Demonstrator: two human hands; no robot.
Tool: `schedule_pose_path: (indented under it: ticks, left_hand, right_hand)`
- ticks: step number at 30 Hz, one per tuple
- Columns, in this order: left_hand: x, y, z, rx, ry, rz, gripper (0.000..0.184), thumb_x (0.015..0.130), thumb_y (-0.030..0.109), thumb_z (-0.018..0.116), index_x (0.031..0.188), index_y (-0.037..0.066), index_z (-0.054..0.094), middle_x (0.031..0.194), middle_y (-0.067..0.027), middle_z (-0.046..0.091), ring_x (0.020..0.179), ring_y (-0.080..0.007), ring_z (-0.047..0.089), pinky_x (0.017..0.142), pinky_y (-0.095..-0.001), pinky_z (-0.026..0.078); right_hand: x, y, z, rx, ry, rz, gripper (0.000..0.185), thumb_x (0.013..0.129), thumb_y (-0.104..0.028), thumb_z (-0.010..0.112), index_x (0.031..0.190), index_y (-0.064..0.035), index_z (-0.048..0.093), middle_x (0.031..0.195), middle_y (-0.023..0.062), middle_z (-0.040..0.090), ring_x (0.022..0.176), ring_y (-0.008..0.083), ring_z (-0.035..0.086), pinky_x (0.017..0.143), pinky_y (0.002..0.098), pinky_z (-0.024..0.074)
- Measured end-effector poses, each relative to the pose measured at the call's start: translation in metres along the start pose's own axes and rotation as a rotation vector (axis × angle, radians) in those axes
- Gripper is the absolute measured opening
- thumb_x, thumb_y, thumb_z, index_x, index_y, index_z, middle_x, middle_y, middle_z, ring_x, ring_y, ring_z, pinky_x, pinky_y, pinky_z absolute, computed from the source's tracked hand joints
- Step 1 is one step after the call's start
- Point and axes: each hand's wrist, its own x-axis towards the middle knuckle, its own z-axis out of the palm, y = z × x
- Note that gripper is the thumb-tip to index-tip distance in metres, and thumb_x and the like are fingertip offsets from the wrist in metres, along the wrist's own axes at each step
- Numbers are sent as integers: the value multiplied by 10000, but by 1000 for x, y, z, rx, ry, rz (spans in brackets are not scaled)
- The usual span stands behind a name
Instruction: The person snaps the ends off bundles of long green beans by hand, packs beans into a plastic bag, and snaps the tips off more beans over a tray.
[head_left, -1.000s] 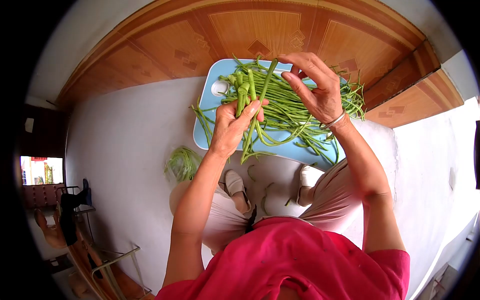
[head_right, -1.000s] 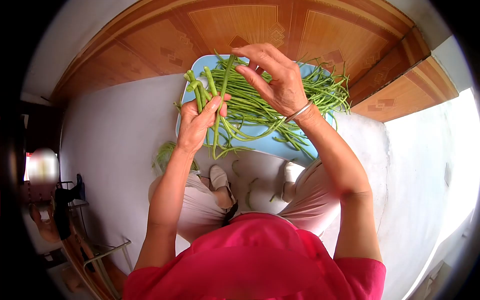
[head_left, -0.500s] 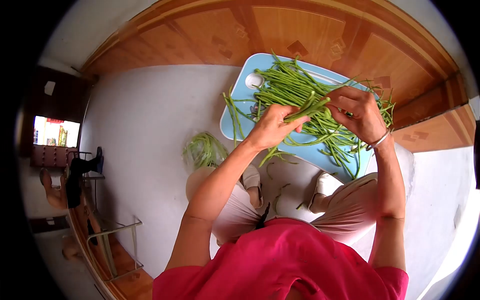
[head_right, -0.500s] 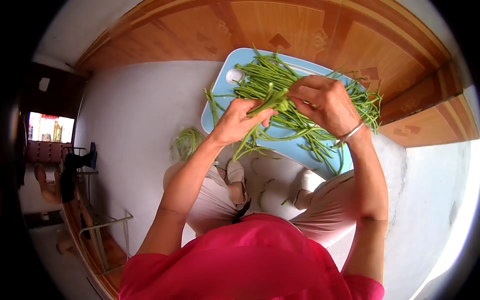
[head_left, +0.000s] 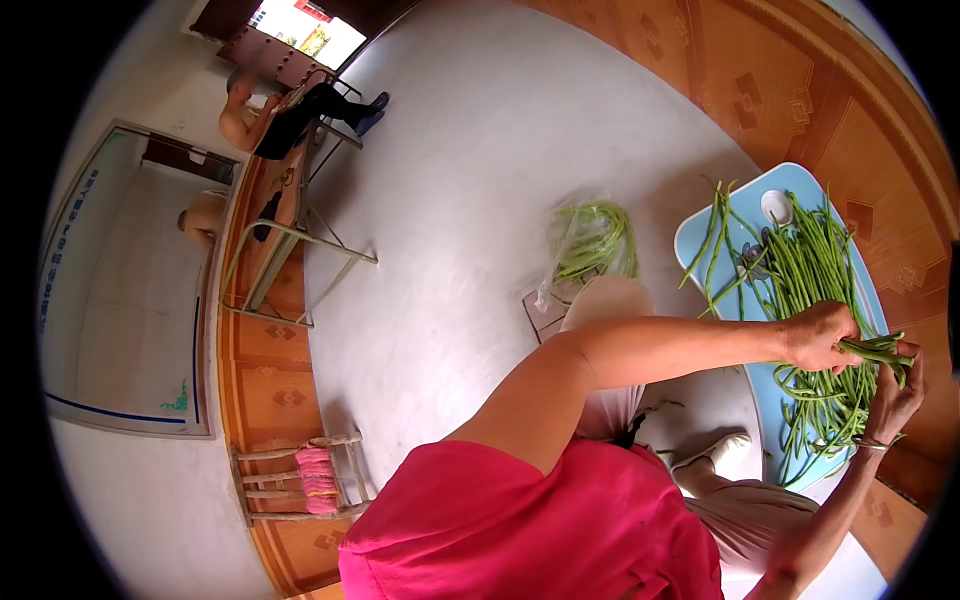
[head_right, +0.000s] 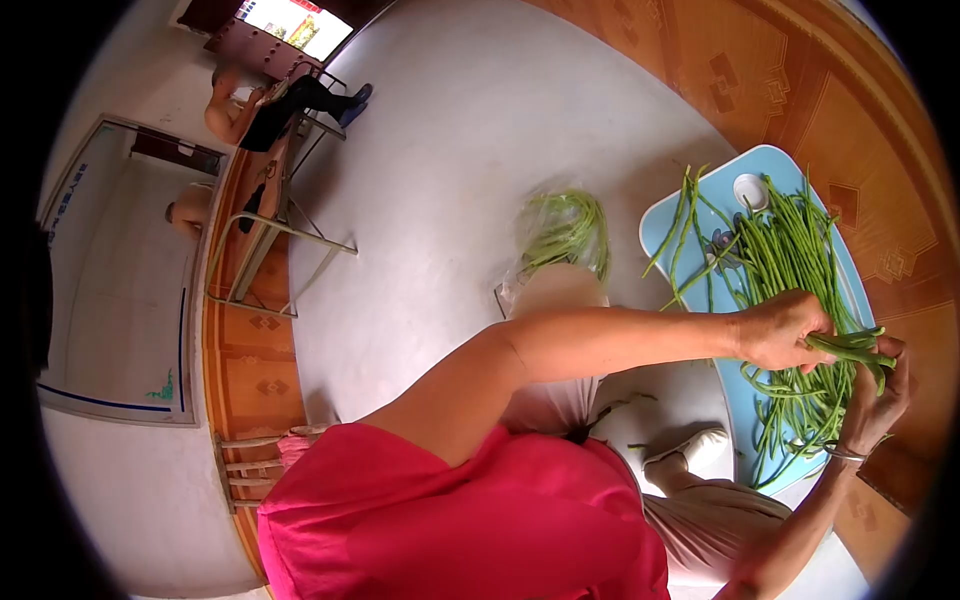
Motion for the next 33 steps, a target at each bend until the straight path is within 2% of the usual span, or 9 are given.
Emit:
schedule_pose_path:
  ticks: [2,5,8,14,18,20,22,25,33]
  left_hand:
    - [-4,-2,2,-6,-20,8,156,796,140,656,686,32,677,540,-25,617,487,-146,566,491,-298,438]
    - [-12,-9,2,44,-58,15,149,799,136,654,694,33,678,545,-27,621,490,-138,566,494,-294,436]
    - [-8,-9,-12,-111,82,-20,139,808,127,655,718,24,678,557,-23,625,492,-109,549,487,-283,425]
    - [-4,11,-50,-320,196,-148,232,897,207,618,788,8,666,632,3,600,528,-44,451,467,-228,338]
    - [-5,18,-52,-336,131,-281,287,928,253,594,946,-28,652,680,24,557,533,-20,387,482,-188,292]
    - [-7,22,-48,-285,78,-318,270,938,229,577,969,-30,644,686,27,554,522,-10,344,470,-186,264]
    - [-8,21,-43,-258,14,-302,253,950,205,555,969,-30,644,688,28,555,521,-8,339,469,-183,254]
    - [-9,23,-36,-225,-20,-324,223,929,202,590,876,0,670,650,39,558,528,-15,371,481,-195,284]
    - [-9,23,-31,-185,-147,-336,232,930,182,582,771,23,641,722,-7,627,527,-18,378,478,-207,299]
  right_hand:
    - [4,-5,7,303,133,124,178,891,-196,642,893,-23,599,789,-42,523,726,71,457,693,200,374]
    - [16,29,-33,282,99,406,213,914,-271,612,968,-65,632,808,-50,507,725,49,416,677,193,336]
    - [12,9,-25,379,133,407,297,914,-279,607,1101,-50,637,903,-34,544,760,47,409,677,204,340]
    - [1,-23,-9,361,-391,232,66,867,-70,635,853,-9,655,855,12,580,675,62,474,566,219,374]
    - [-6,-54,7,367,-841,92,107,771,-12,717,875,-29,699,992,59,640,871,137,604,688,252,491]
    - [-7,-30,12,468,-694,21,133,802,-62,714,920,-5,692,906,67,658,806,118,612,625,241,497]
    - [1,-32,-2,451,-552,348,166,892,-146,644,929,8,692,851,43,674,703,75,597,598,212,494]
    - [3,-26,-11,638,-288,274,260,924,-209,605,1070,-1,657,905,58,673,725,75,603,629,225,526]
    - [1,-25,-17,669,-260,195,212,911,-108,610,1069,27,647,910,75,677,804,109,647,717,252,553]
